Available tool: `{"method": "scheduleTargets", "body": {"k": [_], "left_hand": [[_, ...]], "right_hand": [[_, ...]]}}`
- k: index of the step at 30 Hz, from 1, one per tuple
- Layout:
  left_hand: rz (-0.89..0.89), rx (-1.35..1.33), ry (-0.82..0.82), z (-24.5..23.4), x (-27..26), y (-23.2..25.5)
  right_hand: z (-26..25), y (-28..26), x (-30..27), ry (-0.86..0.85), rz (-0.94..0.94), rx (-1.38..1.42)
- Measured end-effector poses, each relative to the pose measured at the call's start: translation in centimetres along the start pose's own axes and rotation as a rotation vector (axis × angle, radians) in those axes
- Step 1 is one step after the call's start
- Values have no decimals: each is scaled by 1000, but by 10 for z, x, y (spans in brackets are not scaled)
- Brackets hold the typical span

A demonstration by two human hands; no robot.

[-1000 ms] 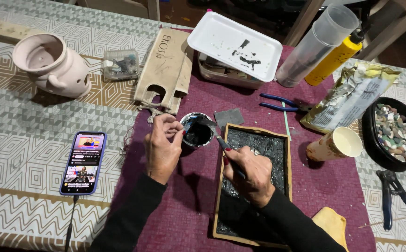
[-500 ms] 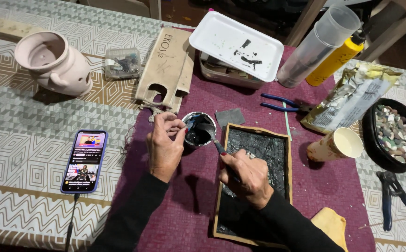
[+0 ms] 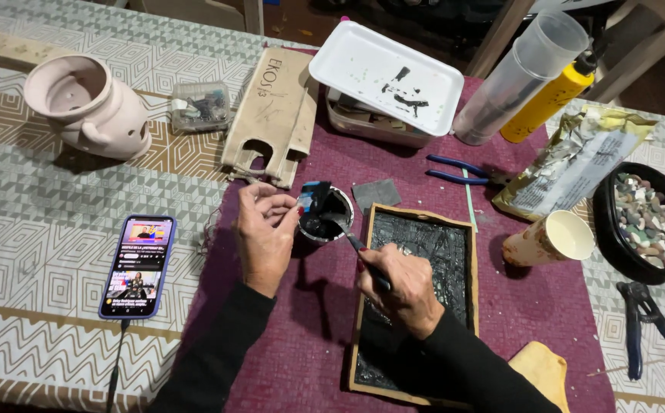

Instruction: Scraping excess black grout from a mosaic-inlaid tray to reveal the stones.

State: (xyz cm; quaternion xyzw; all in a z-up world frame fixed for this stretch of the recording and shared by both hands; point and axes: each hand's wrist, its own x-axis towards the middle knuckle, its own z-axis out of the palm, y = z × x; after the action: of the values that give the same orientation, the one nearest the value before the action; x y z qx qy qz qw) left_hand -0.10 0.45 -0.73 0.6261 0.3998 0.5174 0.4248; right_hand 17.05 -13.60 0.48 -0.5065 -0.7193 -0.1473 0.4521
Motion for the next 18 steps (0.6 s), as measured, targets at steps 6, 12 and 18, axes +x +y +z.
{"method": "scheduleTargets", "body": {"k": [6, 12, 18], "left_hand": [[-87, -106, 48, -1, 4, -10], [-148, -198, 88, -1, 10, -7], [-140, -198, 94, 2, 11, -3]], "right_hand": [[8, 6, -5, -44, 47, 59], [12, 11, 3, -80, 202, 75], [8, -3, 29, -146, 342, 154]]}}
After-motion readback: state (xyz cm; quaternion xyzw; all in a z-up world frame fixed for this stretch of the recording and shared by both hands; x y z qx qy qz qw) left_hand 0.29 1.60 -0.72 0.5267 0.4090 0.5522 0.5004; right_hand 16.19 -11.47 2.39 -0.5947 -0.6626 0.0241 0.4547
